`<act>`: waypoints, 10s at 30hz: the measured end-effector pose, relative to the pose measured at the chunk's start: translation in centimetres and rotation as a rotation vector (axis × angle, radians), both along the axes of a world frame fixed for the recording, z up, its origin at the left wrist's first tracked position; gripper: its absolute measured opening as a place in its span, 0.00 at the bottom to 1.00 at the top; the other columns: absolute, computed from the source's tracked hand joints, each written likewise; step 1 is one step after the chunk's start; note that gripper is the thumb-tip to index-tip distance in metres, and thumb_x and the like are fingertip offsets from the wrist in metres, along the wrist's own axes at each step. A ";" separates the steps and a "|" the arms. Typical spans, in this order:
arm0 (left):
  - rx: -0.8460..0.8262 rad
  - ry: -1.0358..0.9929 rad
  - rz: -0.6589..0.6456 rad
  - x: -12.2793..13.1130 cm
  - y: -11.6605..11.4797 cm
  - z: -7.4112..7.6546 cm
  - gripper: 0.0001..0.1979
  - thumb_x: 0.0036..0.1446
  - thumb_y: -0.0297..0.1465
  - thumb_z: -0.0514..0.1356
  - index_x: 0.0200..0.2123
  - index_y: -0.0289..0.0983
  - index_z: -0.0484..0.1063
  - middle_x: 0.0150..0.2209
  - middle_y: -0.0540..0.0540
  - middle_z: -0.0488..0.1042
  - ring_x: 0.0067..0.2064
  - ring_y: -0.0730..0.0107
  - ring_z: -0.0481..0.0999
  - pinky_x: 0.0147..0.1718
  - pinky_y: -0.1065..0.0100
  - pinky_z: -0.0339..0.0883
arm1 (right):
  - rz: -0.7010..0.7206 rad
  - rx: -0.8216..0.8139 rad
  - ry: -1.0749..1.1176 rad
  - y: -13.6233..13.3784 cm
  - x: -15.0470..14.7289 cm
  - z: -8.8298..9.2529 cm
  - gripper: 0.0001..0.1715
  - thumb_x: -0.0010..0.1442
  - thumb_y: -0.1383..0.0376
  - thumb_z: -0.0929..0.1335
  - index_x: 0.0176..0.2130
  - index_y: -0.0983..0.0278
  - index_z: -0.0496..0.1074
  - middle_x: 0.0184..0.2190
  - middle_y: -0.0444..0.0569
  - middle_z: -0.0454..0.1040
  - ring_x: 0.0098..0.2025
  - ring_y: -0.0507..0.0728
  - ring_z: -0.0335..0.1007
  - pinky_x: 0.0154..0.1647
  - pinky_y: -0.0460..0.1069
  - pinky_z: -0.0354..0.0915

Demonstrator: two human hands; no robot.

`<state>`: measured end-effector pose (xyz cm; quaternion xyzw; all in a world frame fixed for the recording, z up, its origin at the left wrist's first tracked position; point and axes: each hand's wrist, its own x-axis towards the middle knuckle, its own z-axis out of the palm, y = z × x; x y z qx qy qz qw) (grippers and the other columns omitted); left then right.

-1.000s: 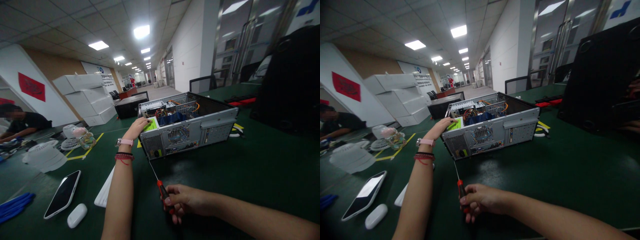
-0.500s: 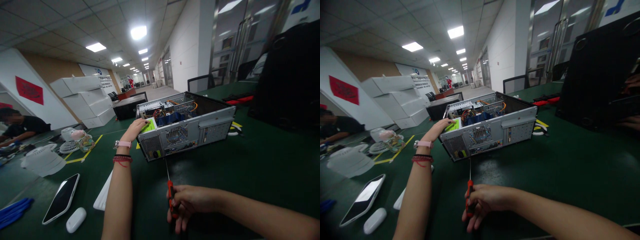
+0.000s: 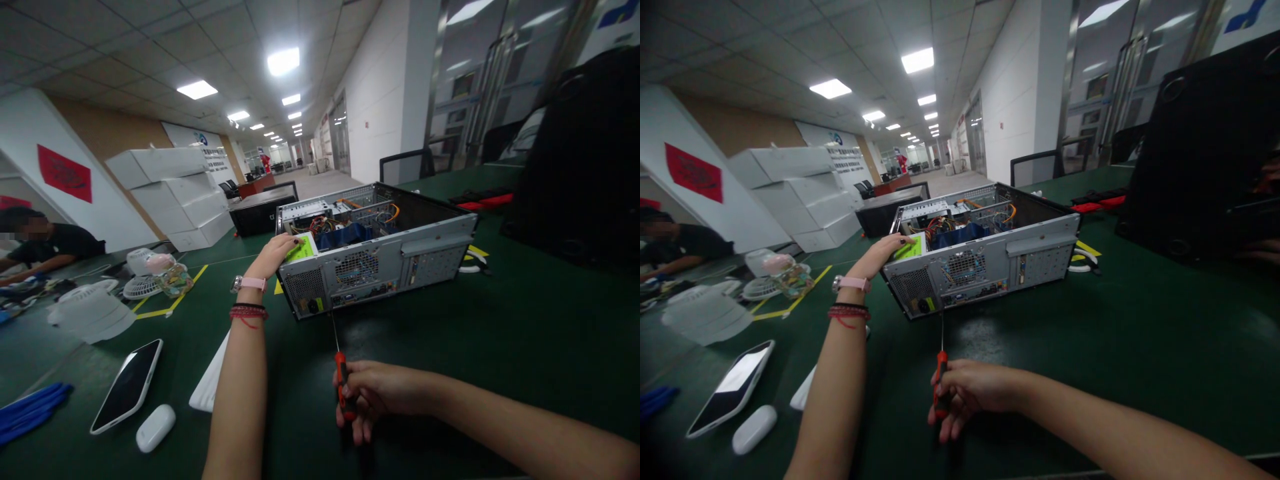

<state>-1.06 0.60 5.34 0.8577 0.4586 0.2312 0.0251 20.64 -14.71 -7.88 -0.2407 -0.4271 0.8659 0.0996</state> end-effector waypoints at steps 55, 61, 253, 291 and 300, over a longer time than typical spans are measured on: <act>-0.053 -0.142 -0.012 0.2 -0.3 0.1 0.20 0.60 0.30 0.42 0.43 0.36 0.73 0.50 0.45 0.72 0.55 0.68 0.66 0.59 0.64 0.53 | 0.001 -0.009 -0.004 0.2 0.0 0.0 0.11 0.46 0.66 0.64 0.34 0.65 0.62 0.26 0.48 0.76 0.21 0.51 0.73 0.23 0.45 0.65; 0.042 -0.048 -0.054 -0.3 0.3 -0.3 0.20 0.61 0.28 0.42 0.45 0.35 0.72 0.50 0.45 0.72 0.55 0.69 0.66 0.58 0.63 0.55 | -0.008 -0.011 -0.019 0.1 0.0 0.2 0.10 0.47 0.66 0.64 0.33 0.65 0.62 0.26 0.48 0.76 0.21 0.51 0.73 0.22 0.44 0.66; -0.045 -0.183 -0.020 -0.1 0.1 -0.3 0.19 0.60 0.31 0.44 0.43 0.39 0.74 0.50 0.47 0.72 0.53 0.68 0.67 0.58 0.63 0.53 | -0.402 -0.059 0.015 -2.6 -1.2 0.2 0.24 0.49 0.60 0.65 0.45 0.65 0.61 0.36 0.52 0.75 0.22 0.51 0.71 0.23 0.45 0.59; -0.029 -0.176 -0.029 -0.1 0.0 -0.3 0.21 0.59 0.28 0.42 0.43 0.37 0.74 0.49 0.46 0.72 0.53 0.69 0.67 0.58 0.64 0.54 | -0.485 -0.129 -0.005 -2.6 -1.4 0.4 0.20 0.48 0.58 0.72 0.36 0.63 0.62 0.28 0.44 0.72 0.18 0.45 0.62 0.20 0.42 0.54; -0.011 -0.159 -0.035 0.0 -0.2 -0.2 0.21 0.59 0.28 0.42 0.43 0.36 0.74 0.49 0.46 0.72 0.54 0.68 0.66 0.58 0.64 0.53 | -0.454 -0.153 0.046 -2.5 -1.2 -0.1 0.17 0.48 0.62 0.68 0.39 0.64 0.65 0.26 0.43 0.72 0.19 0.46 0.64 0.21 0.43 0.55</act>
